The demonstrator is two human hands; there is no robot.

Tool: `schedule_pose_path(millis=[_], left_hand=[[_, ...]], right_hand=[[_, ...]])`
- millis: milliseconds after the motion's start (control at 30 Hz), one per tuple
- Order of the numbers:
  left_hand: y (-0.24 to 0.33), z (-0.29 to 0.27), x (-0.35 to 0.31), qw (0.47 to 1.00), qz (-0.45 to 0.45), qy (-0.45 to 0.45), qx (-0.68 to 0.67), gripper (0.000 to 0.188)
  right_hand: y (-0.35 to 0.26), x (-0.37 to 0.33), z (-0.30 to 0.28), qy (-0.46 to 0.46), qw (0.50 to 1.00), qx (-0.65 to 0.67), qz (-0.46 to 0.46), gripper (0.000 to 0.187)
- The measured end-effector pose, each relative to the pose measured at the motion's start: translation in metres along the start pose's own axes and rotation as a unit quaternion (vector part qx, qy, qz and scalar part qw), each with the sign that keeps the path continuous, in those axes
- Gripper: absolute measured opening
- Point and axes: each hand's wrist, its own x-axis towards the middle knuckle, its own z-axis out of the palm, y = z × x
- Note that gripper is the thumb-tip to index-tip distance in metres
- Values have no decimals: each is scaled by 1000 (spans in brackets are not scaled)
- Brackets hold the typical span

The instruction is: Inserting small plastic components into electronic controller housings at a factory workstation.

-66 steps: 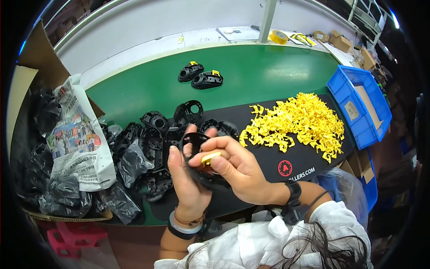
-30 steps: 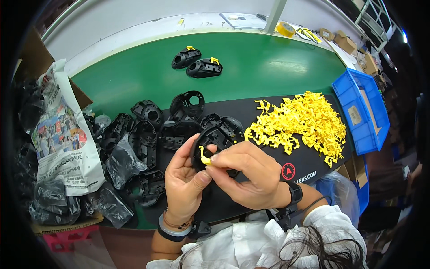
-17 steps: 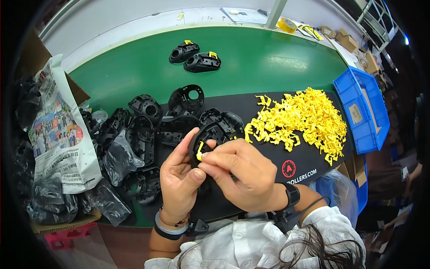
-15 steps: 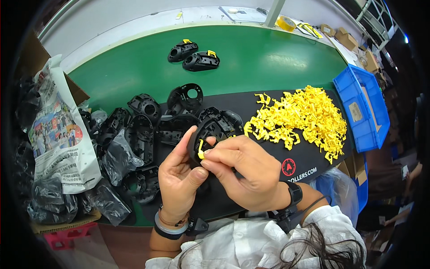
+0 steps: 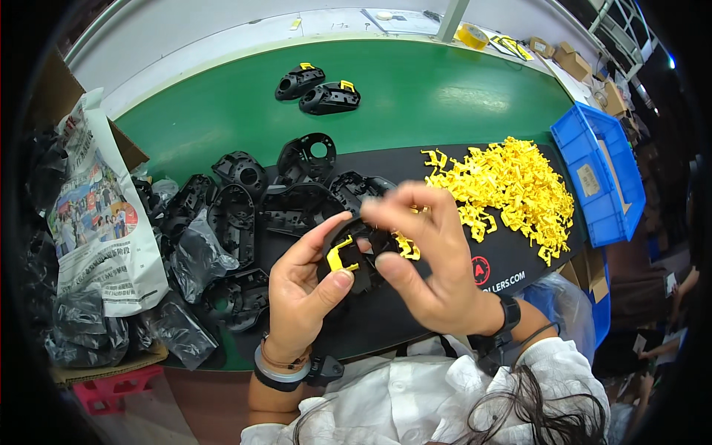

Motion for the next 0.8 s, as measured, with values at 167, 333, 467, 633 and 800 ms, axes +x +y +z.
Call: schedule_pose_path(millis=[167,333,467,633,800], left_hand=[[8,2,-4,997,-34,-13,75,47],[5,14,2,993,-29,68,94,40],[-2,13,2,963,41,98,248,70],[-3,6,8,934,51,123,332,55],[30,19,-20,852,127,49,505,46]], right_hand=[[2,12,1,-175,953,143,204,22],[10,10,16,-117,970,115,177,21],[44,35,2,-116,937,216,247,23],[184,112,29,41,837,286,465,29],[221,143,37,88,928,-52,357,44]])
